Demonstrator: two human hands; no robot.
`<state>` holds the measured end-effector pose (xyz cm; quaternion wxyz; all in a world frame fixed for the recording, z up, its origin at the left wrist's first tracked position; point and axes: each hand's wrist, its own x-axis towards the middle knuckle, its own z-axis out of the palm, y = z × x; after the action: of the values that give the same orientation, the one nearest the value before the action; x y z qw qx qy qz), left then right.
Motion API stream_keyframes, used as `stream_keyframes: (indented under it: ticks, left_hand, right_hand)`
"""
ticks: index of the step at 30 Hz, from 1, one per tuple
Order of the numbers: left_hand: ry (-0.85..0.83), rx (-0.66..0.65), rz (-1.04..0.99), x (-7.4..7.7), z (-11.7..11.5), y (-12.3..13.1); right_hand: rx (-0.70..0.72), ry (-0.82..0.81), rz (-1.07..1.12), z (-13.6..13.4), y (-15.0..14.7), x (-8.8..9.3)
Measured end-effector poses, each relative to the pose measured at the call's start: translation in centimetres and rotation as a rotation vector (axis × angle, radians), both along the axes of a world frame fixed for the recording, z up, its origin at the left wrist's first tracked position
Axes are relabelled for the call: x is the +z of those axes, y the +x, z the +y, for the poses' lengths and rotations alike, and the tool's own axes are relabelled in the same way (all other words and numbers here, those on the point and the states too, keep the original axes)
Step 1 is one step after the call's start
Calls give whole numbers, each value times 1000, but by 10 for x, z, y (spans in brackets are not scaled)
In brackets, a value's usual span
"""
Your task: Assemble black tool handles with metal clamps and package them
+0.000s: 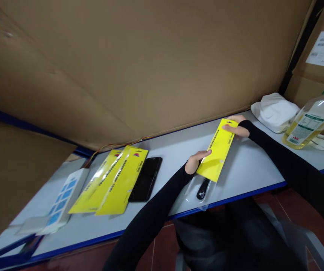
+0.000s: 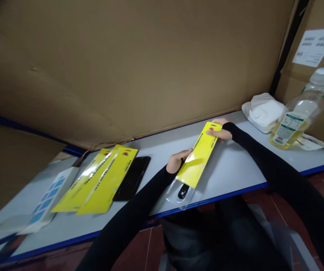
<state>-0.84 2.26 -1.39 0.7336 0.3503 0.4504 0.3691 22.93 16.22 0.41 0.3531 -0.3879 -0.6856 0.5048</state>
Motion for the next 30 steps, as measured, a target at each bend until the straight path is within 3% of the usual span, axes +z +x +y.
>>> stream_keyframes:
  ticks: [3, 6, 9, 13, 18, 21, 25, 30]
  left_hand:
    - [-49, 55, -105, 0, 0, 3]
    - [-40, 22, -196, 8, 1, 3]
    - [-8, 11, -302, 19, 3, -3]
    - [187, 150, -402, 23, 8, -15]
    - [481, 367, -298, 7, 18, -13]
    - [473, 465, -230, -3, 22, -6]
    - [361, 340, -188, -8, 20, 0]
    - [377, 251, -69, -4, 14, 2]
  right_hand:
    - [162, -87, -32, -29, -21, -5]
    - [237, -162, -9, -36, -29, -8]
    - [136, -157, 45, -20, -17, -3]
    - [-92, -65, 197, 5, 9, 9]
    - [-309, 2, 364, 6, 20, 13]
    - [-386, -9, 436, 1, 16, 11]
    - [-464, 5, 521, -6, 11, 10]
    - [-414, -38, 424, -11, 10, 11]
